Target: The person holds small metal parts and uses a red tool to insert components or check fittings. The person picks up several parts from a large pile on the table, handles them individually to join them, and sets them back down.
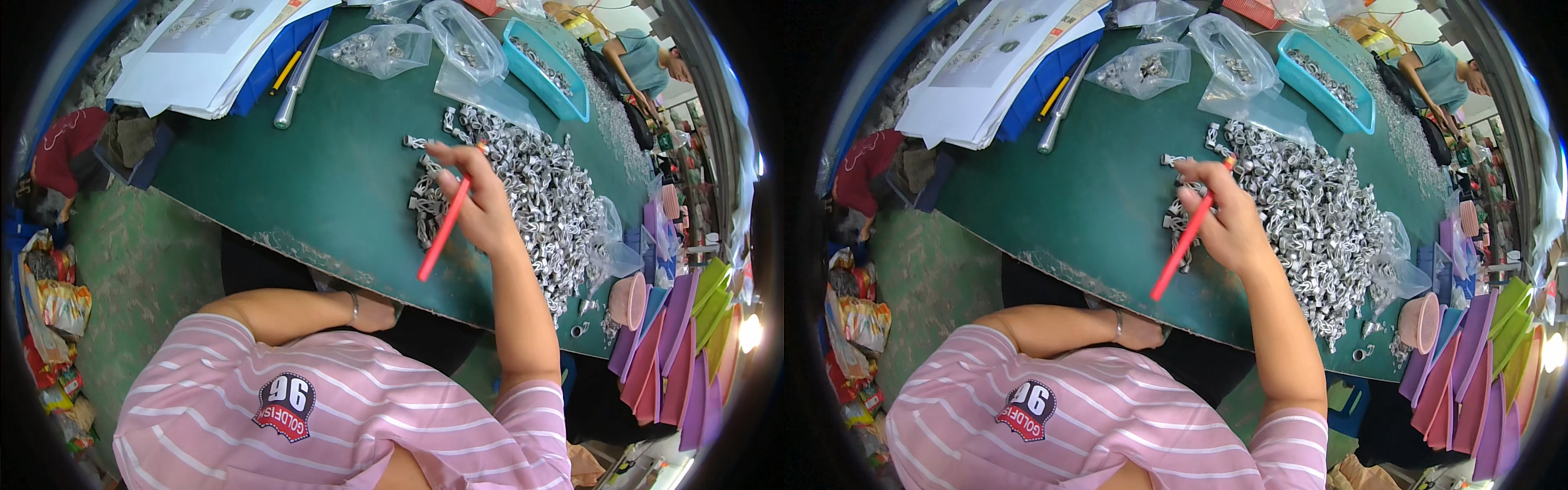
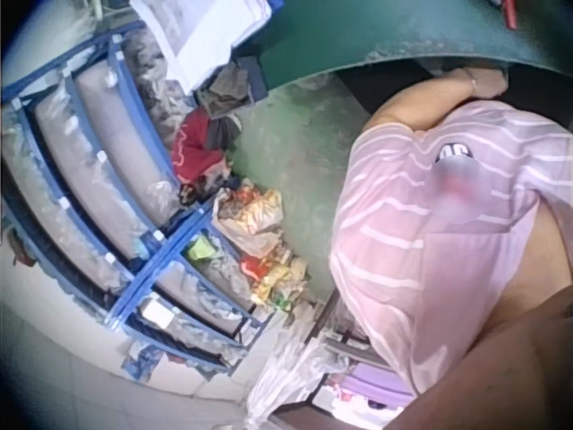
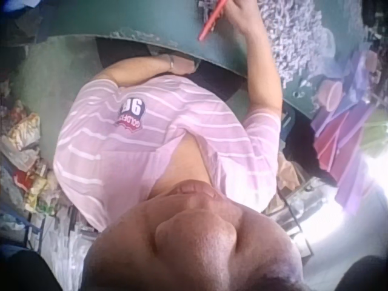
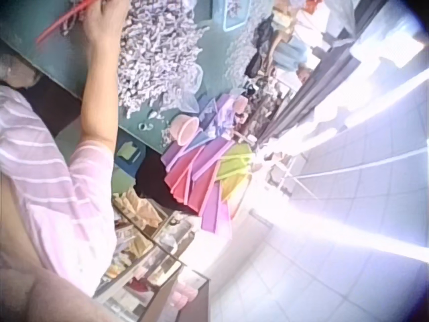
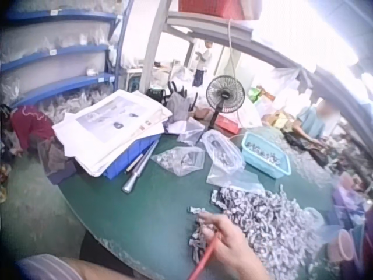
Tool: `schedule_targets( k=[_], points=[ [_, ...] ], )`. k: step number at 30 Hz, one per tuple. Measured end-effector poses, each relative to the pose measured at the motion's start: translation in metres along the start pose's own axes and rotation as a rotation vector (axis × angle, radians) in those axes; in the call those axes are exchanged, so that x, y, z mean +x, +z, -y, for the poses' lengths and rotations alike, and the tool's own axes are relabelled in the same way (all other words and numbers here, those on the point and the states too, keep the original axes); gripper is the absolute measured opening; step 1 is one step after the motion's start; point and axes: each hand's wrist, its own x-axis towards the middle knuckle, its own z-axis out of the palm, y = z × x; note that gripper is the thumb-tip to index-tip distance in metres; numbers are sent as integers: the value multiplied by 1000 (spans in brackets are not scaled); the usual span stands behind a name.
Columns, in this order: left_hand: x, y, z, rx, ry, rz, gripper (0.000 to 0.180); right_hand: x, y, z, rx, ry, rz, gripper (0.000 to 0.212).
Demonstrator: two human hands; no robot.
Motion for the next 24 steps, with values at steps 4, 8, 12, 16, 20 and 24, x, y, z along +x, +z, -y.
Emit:
schedule_targets(
  k=[4, 8, 12, 16, 20, 24],
  points=[
    [23, 18, 7, -87, -46, 92, 22, 31, 13, -26, -119, -66, 150, 29],
    [27, 33, 18, -187, -46, 127, 37, 8, 2, -1, -112, -57, 350, 31],
    [16, 30, 20, -231, -55, 120, 50, -32, -1, -5, -200, -303, 219, 24],
    [3, 21, 17, -240, -53, 22, 43, -60, -8, 2, -148, -255, 215, 24],
    [-27, -9, -10, -186, -88, -303, 43, -72, -23, 1, -179, -182, -58, 20],
    [-56, -63, -44, -324, 46, -236, 28, -69, -28, -8, -392, -25, -151, 19]
  ],
)
